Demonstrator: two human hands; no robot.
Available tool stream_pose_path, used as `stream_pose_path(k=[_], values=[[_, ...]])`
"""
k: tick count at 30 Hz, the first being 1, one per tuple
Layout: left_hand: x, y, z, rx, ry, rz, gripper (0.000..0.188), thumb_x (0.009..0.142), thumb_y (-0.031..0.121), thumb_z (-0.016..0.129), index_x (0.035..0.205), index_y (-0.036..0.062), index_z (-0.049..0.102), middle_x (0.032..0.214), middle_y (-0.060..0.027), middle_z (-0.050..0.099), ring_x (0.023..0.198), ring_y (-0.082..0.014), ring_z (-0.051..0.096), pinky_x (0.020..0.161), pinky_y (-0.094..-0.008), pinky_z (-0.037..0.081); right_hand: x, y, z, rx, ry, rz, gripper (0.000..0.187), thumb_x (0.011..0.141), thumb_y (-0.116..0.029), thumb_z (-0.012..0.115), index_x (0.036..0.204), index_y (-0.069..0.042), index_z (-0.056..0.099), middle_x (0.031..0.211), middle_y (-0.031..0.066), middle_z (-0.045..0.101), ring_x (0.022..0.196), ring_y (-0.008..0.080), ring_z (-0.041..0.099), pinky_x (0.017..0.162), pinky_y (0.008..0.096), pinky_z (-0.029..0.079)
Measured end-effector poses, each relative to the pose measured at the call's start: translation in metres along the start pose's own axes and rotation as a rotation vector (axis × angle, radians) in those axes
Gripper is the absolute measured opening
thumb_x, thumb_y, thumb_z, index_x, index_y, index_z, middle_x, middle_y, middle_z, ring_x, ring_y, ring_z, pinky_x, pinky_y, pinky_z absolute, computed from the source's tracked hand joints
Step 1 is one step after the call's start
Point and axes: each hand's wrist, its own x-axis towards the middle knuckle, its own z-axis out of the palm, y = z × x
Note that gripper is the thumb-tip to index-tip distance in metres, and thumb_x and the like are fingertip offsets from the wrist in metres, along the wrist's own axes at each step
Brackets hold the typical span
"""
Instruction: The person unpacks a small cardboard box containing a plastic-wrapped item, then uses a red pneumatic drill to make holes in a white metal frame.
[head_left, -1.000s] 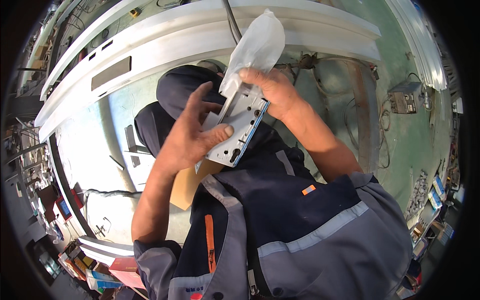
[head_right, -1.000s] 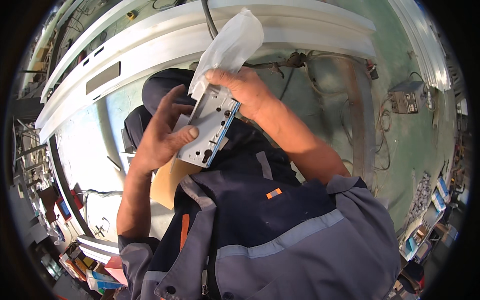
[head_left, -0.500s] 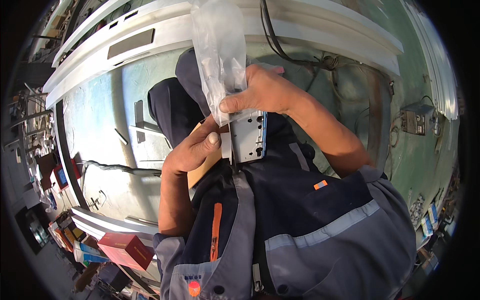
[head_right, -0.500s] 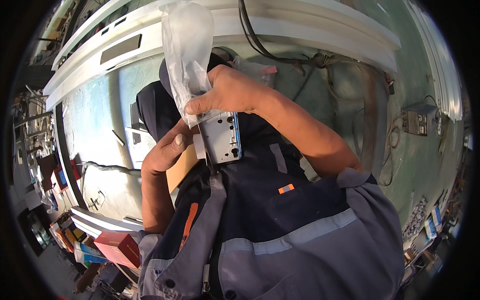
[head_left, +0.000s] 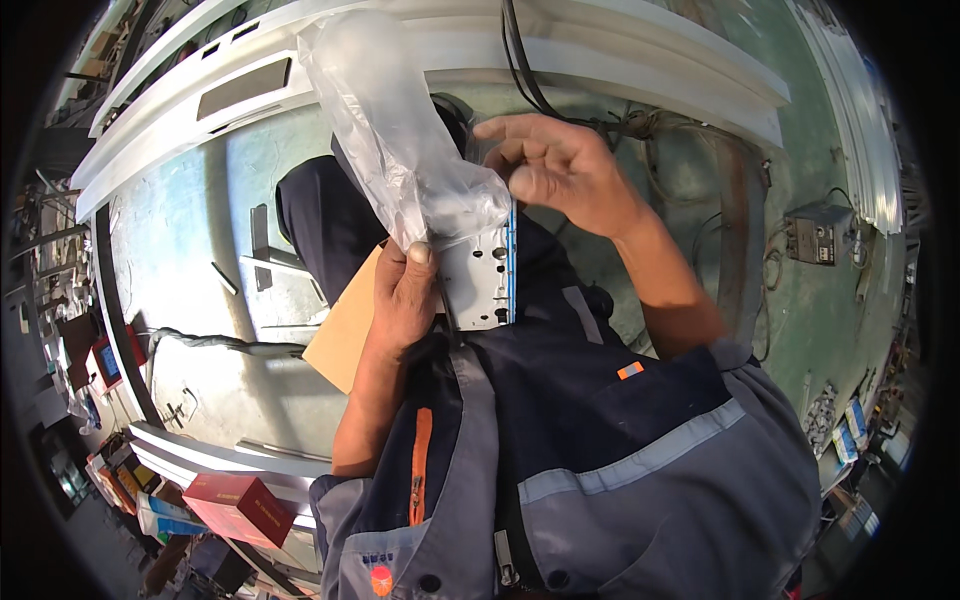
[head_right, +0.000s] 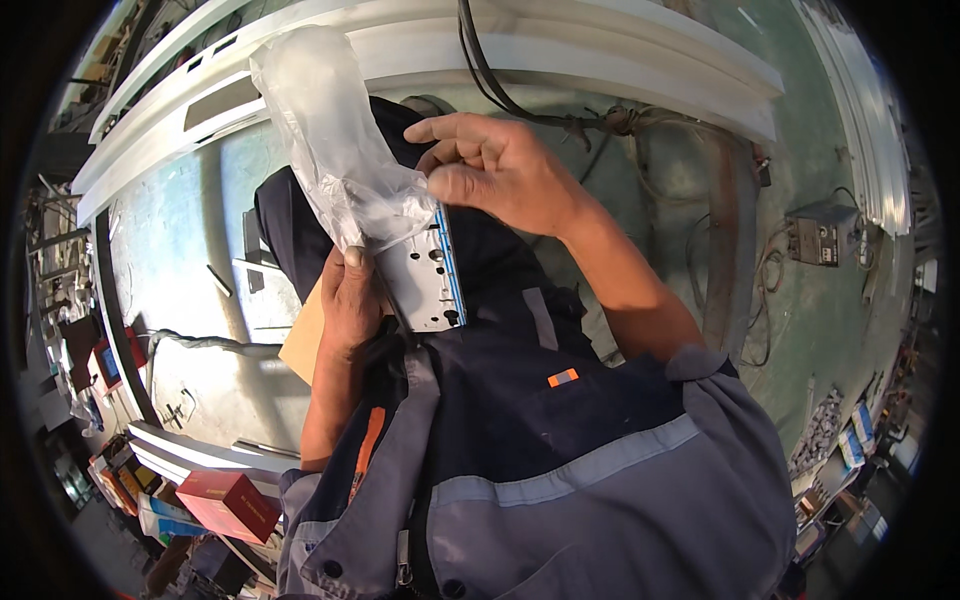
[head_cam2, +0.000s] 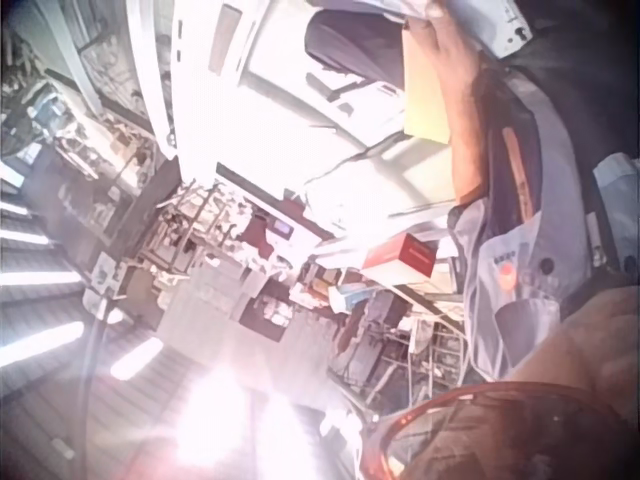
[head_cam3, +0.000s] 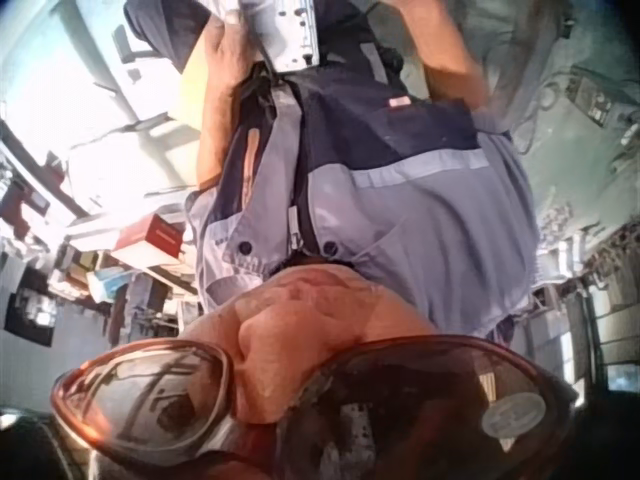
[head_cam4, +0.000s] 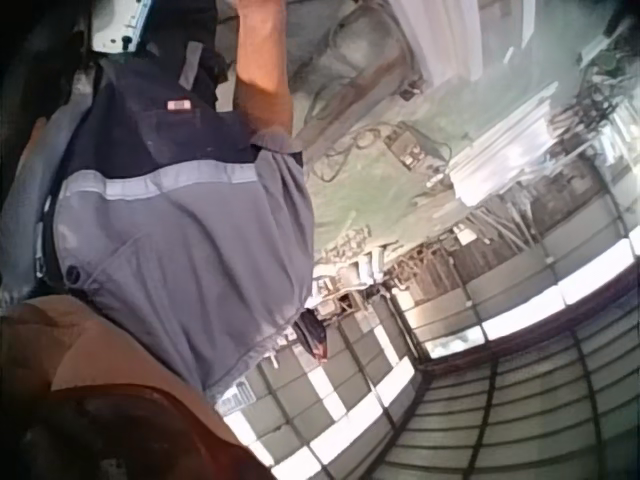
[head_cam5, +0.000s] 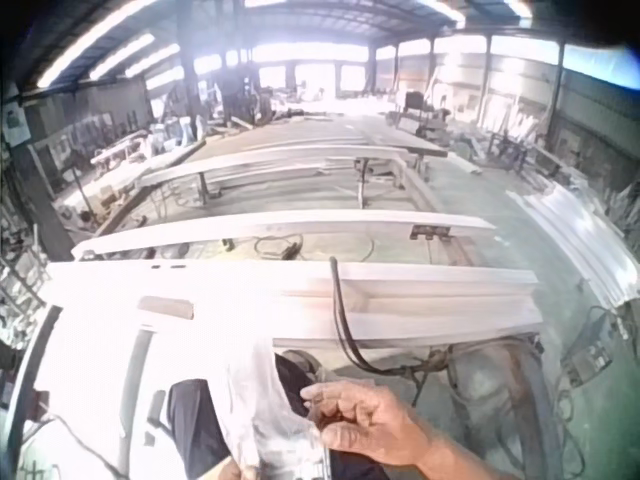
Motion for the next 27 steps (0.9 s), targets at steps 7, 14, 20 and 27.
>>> stream_pose_path(k=[7,14,20,27], values=[[0.009,-0.003,0.001,0.086,-0.068,0.023,0.059,0.106,0.047,0.057,0.134,-0.0042,0.058,0.114,-0.0022,0.065,0.100,-0.0098,0.056,0.088,-0.0256,0.045,-0.016,-0.020,0.008,-0.841,0.081,-0.396,0.052,0.073,-0.012,0.089,0.121,-0.007,0.069,0.110,0.0061,0.069,0.086,0.0199,0.069,0.071,0.0318,0.056],[0.009,0.004,0.009,0.149,-0.042,-0.033,0.058,0.105,0.047,0.059,0.132,-0.0051,0.057,0.108,0.0006,0.062,0.094,-0.0073,0.051,0.084,-0.0232,0.044,-0.007,-0.018,0.012,-1.228,0.149,-0.674,0.032,0.072,-0.006,0.085,0.099,-0.005,0.069,0.100,0.0056,0.067,0.076,0.0212,0.069,0.062,0.0319,0.057],[0.010,0.005,0.013,0.187,-0.010,-0.057,0.059,0.106,0.045,0.058,0.135,-0.0063,0.054,0.113,-0.0033,0.063,0.099,-0.0097,0.053,0.089,-0.0252,0.044,0.004,-0.019,0.011,-1.433,0.198,-0.756,0.030,0.072,-0.003,0.083,0.097,-0.004,0.067,0.097,0.0054,0.067,0.075,0.0221,0.069,0.062,0.0328,0.058],[0.011,0.005,0.015,0.219,0.000,-0.040,0.061,0.105,0.044,0.060,0.139,-0.0073,0.052,0.120,-0.0077,0.065,0.108,-0.0133,0.055,0.096,-0.0271,0.043,0.011,-0.026,0.026,-1.366,0.257,-0.340,0.030,0.077,-0.019,0.085,0.097,-0.007,0.067,0.083,0.0070,0.068,0.069,0.0281,0.069,0.059,0.0373,0.055]])
